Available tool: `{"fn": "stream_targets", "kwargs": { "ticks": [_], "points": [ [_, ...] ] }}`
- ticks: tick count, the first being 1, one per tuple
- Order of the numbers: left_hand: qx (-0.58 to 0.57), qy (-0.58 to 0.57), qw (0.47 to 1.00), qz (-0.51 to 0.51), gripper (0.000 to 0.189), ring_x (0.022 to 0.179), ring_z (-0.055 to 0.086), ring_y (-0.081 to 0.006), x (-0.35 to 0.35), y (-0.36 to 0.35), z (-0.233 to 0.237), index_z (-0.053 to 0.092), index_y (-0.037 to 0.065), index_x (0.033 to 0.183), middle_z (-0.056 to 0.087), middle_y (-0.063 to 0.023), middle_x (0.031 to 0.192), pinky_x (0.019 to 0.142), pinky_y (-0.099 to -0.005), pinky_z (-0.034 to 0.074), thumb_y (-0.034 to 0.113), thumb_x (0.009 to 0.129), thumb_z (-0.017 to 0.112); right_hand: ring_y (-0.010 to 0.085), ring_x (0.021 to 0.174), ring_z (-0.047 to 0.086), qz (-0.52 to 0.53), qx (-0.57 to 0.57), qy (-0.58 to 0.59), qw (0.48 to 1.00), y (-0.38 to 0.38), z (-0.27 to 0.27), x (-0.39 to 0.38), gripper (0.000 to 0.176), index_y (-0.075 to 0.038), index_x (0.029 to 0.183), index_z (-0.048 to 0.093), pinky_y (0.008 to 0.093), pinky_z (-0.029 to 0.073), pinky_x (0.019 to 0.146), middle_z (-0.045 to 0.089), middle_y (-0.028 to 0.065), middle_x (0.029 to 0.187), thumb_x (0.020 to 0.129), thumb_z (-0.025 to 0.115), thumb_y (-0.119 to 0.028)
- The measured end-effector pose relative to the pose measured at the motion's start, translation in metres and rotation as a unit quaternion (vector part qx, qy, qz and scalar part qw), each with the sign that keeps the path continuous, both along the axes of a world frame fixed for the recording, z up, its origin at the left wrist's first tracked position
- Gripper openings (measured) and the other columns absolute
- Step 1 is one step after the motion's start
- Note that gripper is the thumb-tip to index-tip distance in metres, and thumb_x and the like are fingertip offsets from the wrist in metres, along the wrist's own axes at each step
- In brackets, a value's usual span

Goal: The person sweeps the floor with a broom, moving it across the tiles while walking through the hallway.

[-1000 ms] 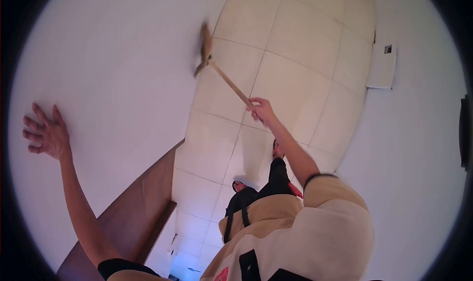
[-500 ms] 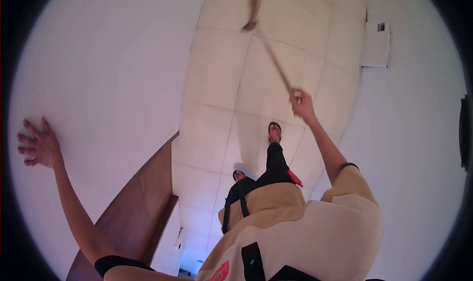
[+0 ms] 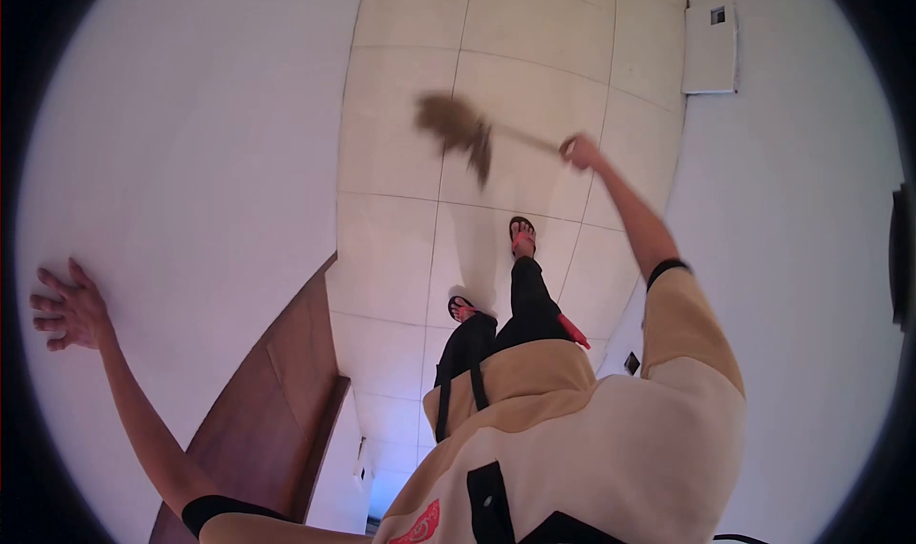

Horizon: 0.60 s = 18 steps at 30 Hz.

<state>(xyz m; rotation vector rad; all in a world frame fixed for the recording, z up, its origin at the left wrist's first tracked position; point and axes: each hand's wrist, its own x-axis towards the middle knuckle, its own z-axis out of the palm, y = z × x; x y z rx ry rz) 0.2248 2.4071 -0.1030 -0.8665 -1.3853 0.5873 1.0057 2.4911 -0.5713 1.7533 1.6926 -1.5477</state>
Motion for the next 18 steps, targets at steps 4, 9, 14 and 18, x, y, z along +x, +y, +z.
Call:
{"fn": "stream_targets", "kwargs": {
  "ticks": [4,9,14,18],
  "points": [
    [-0.009,0.070,0.993,0.098,0.062,0.100,0.035,-0.0359,0.025,0.005,-0.004,0.033,0.028,0.122,0.033,-0.0123,0.121,0.072,-0.0530,0.025,0.066,0.074,0.024,0.0194,0.047,0.055,-0.024,0.384,-0.158,0.909,0.123,-0.005,-0.004,0.022,-0.001,0.079,0.058,0.0317,0.045,0.046,0.055,0.0148,0.061,0.067,0.057,-0.020],
    [-0.066,0.135,0.921,0.360,0.064,0.104,0.035,-0.0352,0.107,0.022,0.002,0.033,0.020,0.123,0.035,-0.0119,0.122,0.078,-0.0580,0.024,0.063,0.077,0.020,0.0072,0.038,0.041,-0.419,0.275,0.176,0.847,0.093,0.091,0.015,0.030,0.000,0.100,0.051,0.0228,0.035,0.033,0.047,0.0018,0.054,0.078,0.052,-0.021],
    [-0.011,-0.048,0.997,0.064,0.066,0.108,0.032,-0.0380,0.034,-0.004,0.003,0.028,0.021,0.125,0.033,-0.0121,0.124,0.080,-0.0607,0.021,0.064,0.076,0.018,0.0149,0.047,0.052,-0.294,0.358,-0.003,0.886,0.016,0.142,0.083,0.030,-0.002,0.102,0.050,0.0291,0.041,0.045,0.053,0.0083,0.055,0.078,0.051,-0.019],
    [-0.047,0.279,0.875,0.393,0.068,0.112,0.027,-0.0408,0.088,0.017,-0.004,0.022,0.018,0.128,0.030,-0.0153,0.126,0.080,-0.0633,0.017,0.063,0.077,0.017,0.0352,0.076,0.055,-0.198,0.358,-0.085,0.908,-0.196,0.135,0.142,0.028,-0.001,0.102,0.041,0.0388,0.044,0.061,0.054,0.0210,0.085,0.081,0.046,-0.019]
  ]
}}
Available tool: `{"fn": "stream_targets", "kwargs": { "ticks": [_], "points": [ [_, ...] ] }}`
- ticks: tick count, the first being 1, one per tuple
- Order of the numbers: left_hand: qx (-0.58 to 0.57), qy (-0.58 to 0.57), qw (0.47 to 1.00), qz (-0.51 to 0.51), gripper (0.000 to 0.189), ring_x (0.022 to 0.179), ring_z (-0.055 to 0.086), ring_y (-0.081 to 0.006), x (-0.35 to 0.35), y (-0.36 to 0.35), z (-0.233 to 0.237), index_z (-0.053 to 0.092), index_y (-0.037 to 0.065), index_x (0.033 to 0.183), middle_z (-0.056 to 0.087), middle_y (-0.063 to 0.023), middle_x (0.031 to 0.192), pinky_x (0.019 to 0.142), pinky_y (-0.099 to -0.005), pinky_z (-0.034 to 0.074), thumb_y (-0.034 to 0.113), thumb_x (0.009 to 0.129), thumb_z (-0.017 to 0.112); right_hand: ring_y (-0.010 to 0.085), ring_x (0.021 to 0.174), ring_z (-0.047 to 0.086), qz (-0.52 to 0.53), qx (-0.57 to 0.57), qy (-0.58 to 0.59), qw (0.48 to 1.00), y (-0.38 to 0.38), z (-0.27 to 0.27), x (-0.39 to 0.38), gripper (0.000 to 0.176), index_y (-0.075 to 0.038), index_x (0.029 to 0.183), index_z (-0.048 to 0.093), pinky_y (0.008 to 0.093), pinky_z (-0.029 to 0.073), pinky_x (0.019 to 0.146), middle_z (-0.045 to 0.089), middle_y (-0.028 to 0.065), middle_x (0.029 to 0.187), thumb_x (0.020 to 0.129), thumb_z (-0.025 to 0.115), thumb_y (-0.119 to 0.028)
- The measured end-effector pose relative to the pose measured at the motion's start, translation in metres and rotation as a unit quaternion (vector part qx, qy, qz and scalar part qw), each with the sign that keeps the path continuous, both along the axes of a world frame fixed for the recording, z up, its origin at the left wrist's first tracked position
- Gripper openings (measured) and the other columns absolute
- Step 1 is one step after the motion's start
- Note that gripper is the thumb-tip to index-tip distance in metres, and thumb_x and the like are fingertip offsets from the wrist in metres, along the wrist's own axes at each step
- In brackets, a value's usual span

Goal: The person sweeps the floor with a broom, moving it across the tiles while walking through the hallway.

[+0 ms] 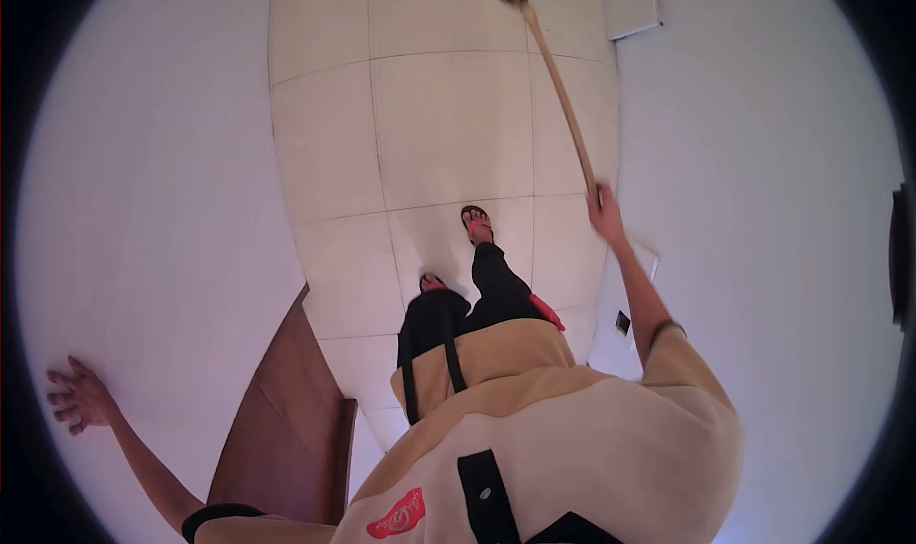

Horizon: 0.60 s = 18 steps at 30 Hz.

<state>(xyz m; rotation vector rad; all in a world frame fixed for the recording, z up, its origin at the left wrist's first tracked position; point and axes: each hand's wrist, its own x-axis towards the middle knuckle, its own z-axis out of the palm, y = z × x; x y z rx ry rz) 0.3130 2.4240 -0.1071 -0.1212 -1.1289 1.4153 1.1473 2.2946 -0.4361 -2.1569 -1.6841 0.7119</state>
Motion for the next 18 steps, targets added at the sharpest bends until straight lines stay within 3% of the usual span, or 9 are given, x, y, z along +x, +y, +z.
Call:
{"fn": "stream_targets", "kwargs": {
  "ticks": [1,4,6,8,9,11,12,15,18],
  "points": [
    [-0.007,0.058,0.996,0.066,0.069,0.113,0.026,-0.0417,0.009,0.002,0.002,0.021,0.018,0.129,0.029,-0.0161,0.127,0.080,-0.0639,0.016,0.063,0.076,0.016,0.0370,0.079,0.054,-0.042,-0.097,0.008,0.994,-0.057,0.015,0.008,0.029,-0.001,0.102,0.040,0.0400,0.043,0.064,0.054,0.0212,0.085,0.081,0.047,-0.019],
    [0.050,-0.159,0.959,-0.228,0.070,0.112,0.025,-0.0424,-0.019,-0.014,0.019,0.021,0.019,0.129,0.027,-0.0177,0.127,0.079,-0.0646,0.015,0.065,0.075,0.017,0.0161,0.051,0.050,-0.139,-0.238,0.060,0.959,-0.219,0.075,0.029,0.019,0.000,0.085,0.047,0.0283,0.040,0.046,0.050,0.0078,0.059,0.081,0.045,-0.018],
    [0.065,-0.354,0.782,-0.509,0.070,0.112,0.026,-0.0425,-0.045,-0.022,0.024,0.022,0.020,0.129,0.027,-0.0186,0.127,0.078,-0.0647,0.015,0.065,0.075,0.017,0.0091,0.040,0.043,-0.307,-0.386,0.144,0.858,-0.285,0.120,0.014,0.018,-0.002,0.082,0.050,0.0235,0.035,0.033,0.046,0.0012,0.054,0.081,0.047,-0.020],
    [0.056,-0.184,0.954,-0.230,0.069,0.111,0.027,-0.0417,-0.039,-0.019,0.023,0.023,0.022,0.128,0.028,-0.0182,0.126,0.078,-0.0638,0.016,0.065,0.075,0.017,0.0095,0.036,0.041,-0.405,-0.430,0.202,0.781,-0.305,0.148,-0.012,0.019,-0.002,0.078,0.049,0.0240,0.034,0.029,0.044,0.0026,0.051,0.080,0.051,-0.021],
    [0.050,-0.089,0.992,-0.073,0.068,0.110,0.028,-0.0413,-0.033,-0.018,0.022,0.024,0.023,0.128,0.029,-0.0181,0.126,0.078,-0.0634,0.016,0.065,0.075,0.018,0.0107,0.036,0.040,-0.459,-0.440,0.250,0.731,-0.306,0.148,-0.019,0.018,0.000,0.073,0.048,0.0252,0.032,0.029,0.042,0.0030,0.049,0.079,0.051,-0.016],
    [0.004,0.040,0.999,0.014,0.068,0.112,0.026,-0.0426,0.001,-0.013,0.017,0.023,0.023,0.128,0.028,-0.0186,0.126,0.078,-0.0644,0.015,0.065,0.075,0.018,0.0132,0.035,0.039,-0.496,-0.442,0.331,0.670,-0.307,0.079,-0.005,0.015,0.003,0.064,0.045,0.0254,0.029,0.030,0.041,0.0041,0.050,0.077,0.047,-0.006],
    [0.007,0.029,0.999,0.033,0.068,0.112,0.025,-0.0430,0.012,-0.010,0.018,0.023,0.023,0.128,0.028,-0.0189,0.126,0.078,-0.0647,0.016,0.065,0.075,0.019,0.0142,0.036,0.040,-0.602,-0.421,0.359,0.576,-0.287,0.047,-0.004,0.014,0.001,0.064,0.045,0.0252,0.030,0.032,0.041,0.0055,0.051,0.077,0.041,-0.001],
    [0.066,-0.154,0.985,0.037,0.068,0.111,0.027,-0.0441,0.034,0.001,0.020,0.024,0.021,0.127,0.029,-0.0196,0.125,0.075,-0.0651,0.019,0.065,0.075,0.020,0.0145,0.040,0.042,-0.546,-0.367,0.465,0.593,-0.201,-0.083,0.000,0.012,-0.005,0.064,0.047,0.0248,0.032,0.032,0.043,0.0045,0.052,0.076,0.043,-0.008],
    [0.036,-0.095,0.995,0.013,0.069,0.106,0.032,-0.0455,0.001,-0.002,0.012,0.025,0.020,0.127,0.032,-0.0189,0.122,0.070,-0.0654,0.024,0.065,0.075,0.020,0.0137,0.041,0.043,-0.466,-0.277,0.603,0.585,-0.025,-0.181,-0.029,0.011,-0.009,0.064,0.047,0.0235,0.034,0.033,0.043,0.0029,0.051,0.075,0.045,-0.012]
  ]
}}
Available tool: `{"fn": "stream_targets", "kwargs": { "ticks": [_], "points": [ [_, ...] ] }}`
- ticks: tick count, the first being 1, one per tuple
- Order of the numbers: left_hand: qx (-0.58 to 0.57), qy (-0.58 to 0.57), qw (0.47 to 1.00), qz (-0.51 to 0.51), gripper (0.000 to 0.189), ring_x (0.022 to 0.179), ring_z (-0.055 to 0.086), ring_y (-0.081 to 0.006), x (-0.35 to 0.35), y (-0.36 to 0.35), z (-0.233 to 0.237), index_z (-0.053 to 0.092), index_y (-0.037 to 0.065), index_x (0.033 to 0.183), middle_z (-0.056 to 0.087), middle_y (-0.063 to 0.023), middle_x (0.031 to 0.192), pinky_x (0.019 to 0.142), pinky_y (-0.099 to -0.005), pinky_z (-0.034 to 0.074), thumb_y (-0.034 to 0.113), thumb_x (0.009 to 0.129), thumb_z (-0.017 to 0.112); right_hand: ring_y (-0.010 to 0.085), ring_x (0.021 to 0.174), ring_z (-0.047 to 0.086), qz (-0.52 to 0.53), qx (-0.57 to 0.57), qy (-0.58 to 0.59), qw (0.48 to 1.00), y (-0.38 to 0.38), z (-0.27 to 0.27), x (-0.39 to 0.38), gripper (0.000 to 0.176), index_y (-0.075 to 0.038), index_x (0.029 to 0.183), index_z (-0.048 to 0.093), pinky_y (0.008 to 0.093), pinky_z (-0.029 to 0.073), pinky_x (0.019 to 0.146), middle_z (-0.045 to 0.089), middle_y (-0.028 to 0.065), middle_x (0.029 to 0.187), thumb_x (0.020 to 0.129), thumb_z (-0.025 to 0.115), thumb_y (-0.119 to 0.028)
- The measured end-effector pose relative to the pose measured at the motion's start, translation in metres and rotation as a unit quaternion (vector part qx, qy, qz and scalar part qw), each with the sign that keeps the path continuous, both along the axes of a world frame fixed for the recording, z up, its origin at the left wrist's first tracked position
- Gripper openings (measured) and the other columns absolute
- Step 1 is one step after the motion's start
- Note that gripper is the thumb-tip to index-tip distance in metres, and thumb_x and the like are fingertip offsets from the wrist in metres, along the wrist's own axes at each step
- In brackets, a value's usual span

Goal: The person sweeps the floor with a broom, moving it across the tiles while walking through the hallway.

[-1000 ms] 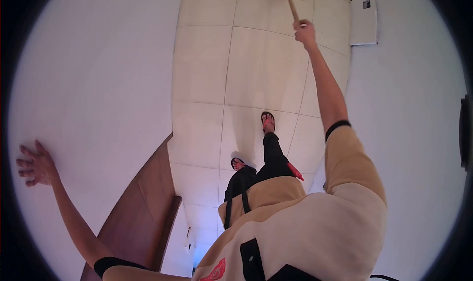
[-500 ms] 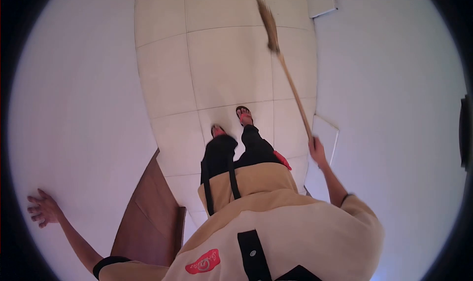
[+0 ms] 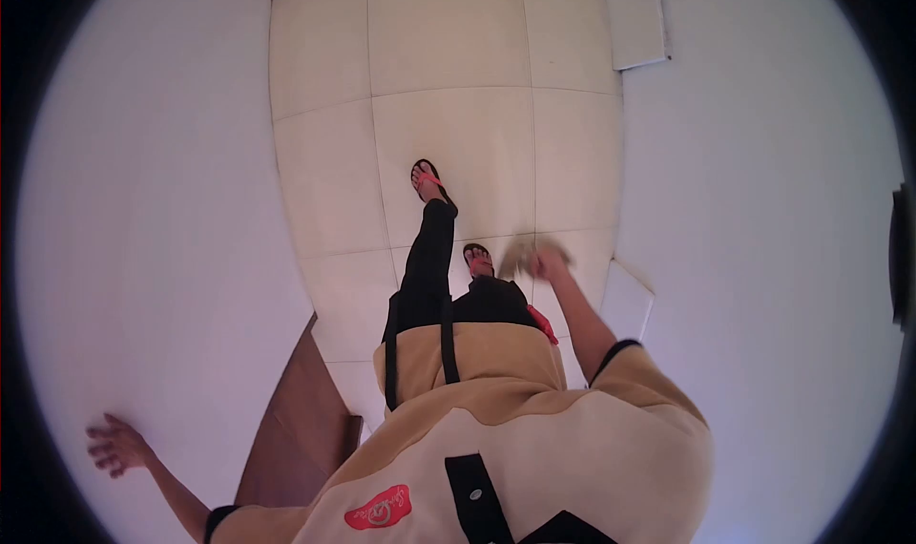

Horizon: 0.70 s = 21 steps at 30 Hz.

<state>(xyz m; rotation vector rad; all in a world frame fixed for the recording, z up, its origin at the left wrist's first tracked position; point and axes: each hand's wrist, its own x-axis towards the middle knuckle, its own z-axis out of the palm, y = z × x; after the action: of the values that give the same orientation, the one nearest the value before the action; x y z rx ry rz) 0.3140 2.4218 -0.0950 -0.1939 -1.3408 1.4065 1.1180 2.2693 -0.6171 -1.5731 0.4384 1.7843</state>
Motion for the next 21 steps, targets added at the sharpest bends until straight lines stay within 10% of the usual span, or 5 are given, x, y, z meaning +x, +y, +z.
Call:
{"fn": "stream_targets", "kwargs": {
  "ticks": [3,9,16,18,21],
  "points": [
    [0.059,-0.235,0.841,-0.484,0.069,0.101,0.033,-0.0480,-0.034,-0.011,0.003,0.026,0.017,0.126,0.031,-0.0218,0.121,0.070,-0.0639,0.025,0.064,0.075,0.023,0.0111,0.038,0.041,-0.092,0.072,0.086,0.989,0.253,0.019,-0.041,0.015,-0.008,0.062,0.044,0.0205,0.037,0.034,0.042,0.0001,0.049,0.076,0.045,-0.013],
    [0.073,-0.187,0.864,-0.462,0.072,0.101,0.030,-0.0531,-0.016,0.004,-0.006,0.030,0.008,0.117,0.023,-0.0312,0.119,0.072,-0.0583,0.030,0.064,0.073,0.031,0.0101,0.043,0.039,0.074,0.256,-0.048,0.963,0.535,0.046,-0.020,0.011,0.002,0.076,0.048,0.0229,0.031,0.036,0.043,0.0051,0.056,0.079,0.043,-0.007],
    [0.122,-0.210,0.915,-0.323,0.091,0.098,0.033,-0.0551,0.009,0.006,-0.005,0.021,-0.005,0.116,0.024,-0.0378,0.115,0.071,-0.0592,0.032,0.071,0.068,0.031,0.0057,0.039,0.036,0.193,0.331,-0.315,0.868,0.472,0.142,0.043,0.027,0.000,0.103,0.048,0.0203,0.030,0.034,0.042,-0.0008,0.056,0.081,0.048,-0.015],
    [0.117,-0.177,0.929,-0.304,0.084,0.099,0.035,-0.0523,0.000,0.004,-0.002,0.033,-0.001,0.110,0.028,-0.0356,0.114,0.069,-0.0569,0.035,0.070,0.067,0.034,0.0052,0.039,0.036,0.235,0.266,-0.401,0.844,0.398,0.179,0.068,0.031,-0.001,0.108,0.048,0.0203,0.030,0.034,0.042,-0.0013,0.054,0.081,0.047,-0.016],
    [0.201,-0.193,0.905,-0.323,0.076,0.115,0.011,-0.0523,0.027,0.027,-0.018,0.009,-0.008,0.126,0.008,-0.0377,0.125,0.089,-0.0595,0.016,0.052,0.081,0.025,0.0032,0.044,0.037,0.274,0.138,-0.466,0.830,0.238,0.224,0.090,0.036,-0.003,0.112,0.046,0.0179,0.030,0.037,0.040,-0.0041,0.054,0.082,0.048,-0.023]
  ]
}}
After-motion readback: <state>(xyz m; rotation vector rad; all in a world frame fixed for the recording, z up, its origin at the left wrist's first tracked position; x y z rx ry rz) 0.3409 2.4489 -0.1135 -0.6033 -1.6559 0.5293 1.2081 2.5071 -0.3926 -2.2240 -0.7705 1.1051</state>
